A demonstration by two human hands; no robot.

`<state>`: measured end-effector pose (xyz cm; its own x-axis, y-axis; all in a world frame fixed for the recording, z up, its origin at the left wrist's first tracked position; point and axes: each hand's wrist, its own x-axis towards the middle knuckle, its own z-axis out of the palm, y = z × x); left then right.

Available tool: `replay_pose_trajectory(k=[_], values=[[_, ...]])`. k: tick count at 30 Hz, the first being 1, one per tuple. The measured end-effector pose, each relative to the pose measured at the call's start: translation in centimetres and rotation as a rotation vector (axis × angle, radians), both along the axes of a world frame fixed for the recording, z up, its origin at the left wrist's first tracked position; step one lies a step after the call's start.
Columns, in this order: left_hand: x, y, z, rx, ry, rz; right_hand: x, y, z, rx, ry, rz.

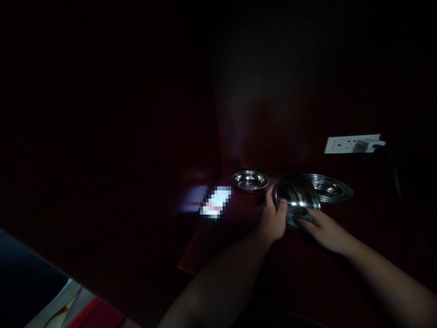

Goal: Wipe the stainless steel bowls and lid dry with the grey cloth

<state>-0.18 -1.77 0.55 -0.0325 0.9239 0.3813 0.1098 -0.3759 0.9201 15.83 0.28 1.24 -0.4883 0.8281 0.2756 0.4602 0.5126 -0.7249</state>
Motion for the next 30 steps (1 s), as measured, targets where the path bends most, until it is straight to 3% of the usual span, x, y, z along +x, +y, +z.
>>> replay_pose_trajectory(k=[8, 20, 30], values=[[-0.1, 0.1, 0.0, -0.02, -0.019, 0.037, 0.2, 0.7, -0.4, 0.033, -0.08, 0.145], [0.0, 0.3, 0.0, -0.009, -0.031, 0.041, 0.5, 1.0, -0.5, 0.13, -0.293, -0.013], [-0.2, 1.0, -0.6, -0.025, -0.056, 0.046, 0.1, 0.4, 0.1, 0.143, -0.29, -0.057]])
